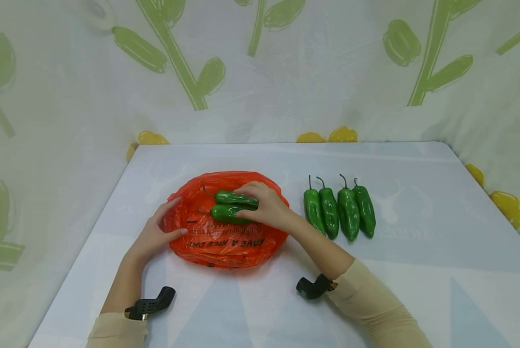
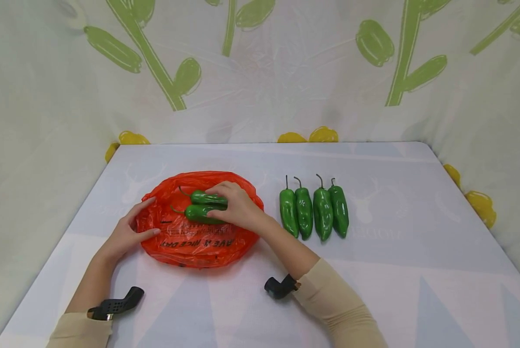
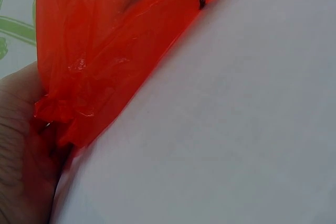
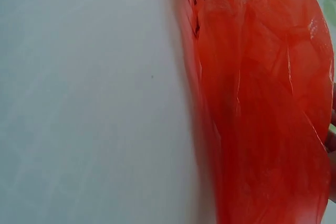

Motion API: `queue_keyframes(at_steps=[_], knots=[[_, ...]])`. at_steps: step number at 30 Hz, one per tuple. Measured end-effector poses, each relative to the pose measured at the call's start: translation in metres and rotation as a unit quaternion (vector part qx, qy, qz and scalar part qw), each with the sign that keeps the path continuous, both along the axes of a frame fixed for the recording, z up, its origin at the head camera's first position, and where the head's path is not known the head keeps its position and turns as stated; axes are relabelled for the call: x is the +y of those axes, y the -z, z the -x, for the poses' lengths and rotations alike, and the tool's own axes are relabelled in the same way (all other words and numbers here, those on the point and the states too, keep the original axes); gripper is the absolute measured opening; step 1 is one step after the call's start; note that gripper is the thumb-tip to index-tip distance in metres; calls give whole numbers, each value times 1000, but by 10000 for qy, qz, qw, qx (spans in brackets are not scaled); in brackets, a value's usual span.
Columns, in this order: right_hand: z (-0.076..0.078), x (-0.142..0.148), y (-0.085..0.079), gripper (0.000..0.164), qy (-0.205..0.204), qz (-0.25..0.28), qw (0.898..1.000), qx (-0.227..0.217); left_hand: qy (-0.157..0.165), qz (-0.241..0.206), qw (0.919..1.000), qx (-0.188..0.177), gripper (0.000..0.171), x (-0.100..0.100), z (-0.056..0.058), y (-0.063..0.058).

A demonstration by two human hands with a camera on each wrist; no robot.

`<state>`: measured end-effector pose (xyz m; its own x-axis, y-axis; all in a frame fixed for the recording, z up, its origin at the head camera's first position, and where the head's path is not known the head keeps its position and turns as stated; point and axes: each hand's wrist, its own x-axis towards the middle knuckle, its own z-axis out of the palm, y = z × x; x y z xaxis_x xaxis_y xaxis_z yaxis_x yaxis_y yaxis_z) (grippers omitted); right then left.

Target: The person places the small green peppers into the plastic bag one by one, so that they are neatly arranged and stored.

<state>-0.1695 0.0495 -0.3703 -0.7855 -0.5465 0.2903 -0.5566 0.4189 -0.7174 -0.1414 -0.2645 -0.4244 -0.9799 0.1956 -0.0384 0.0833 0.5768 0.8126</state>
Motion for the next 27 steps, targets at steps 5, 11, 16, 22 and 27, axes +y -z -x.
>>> queue_keyframes(at_steps=[5, 11, 16, 22, 27], knots=[[-2, 9, -3, 50, 40, 73, 10000, -48, -19, -1, 10000, -13, 85, 0, -1, -1], [-2, 20, -7, 52, 136, 107, 9998, 26, -18, -7, 10000, -27, 84, 0, -1, -1], [-2, 29, -9, 52, 226, 133, 9997, -13, 1, -41, 10000, -21, 84, 0, -1, -1], [-3, 41, -13, 50, 353, 130, 9992, 119, -11, -6, 10000, -18, 84, 0, 0, -1], [-5, 50, -14, 50, 433, 166, 9989, 105, -5, 7, 10000, -32, 84, -1, 0, 0]])
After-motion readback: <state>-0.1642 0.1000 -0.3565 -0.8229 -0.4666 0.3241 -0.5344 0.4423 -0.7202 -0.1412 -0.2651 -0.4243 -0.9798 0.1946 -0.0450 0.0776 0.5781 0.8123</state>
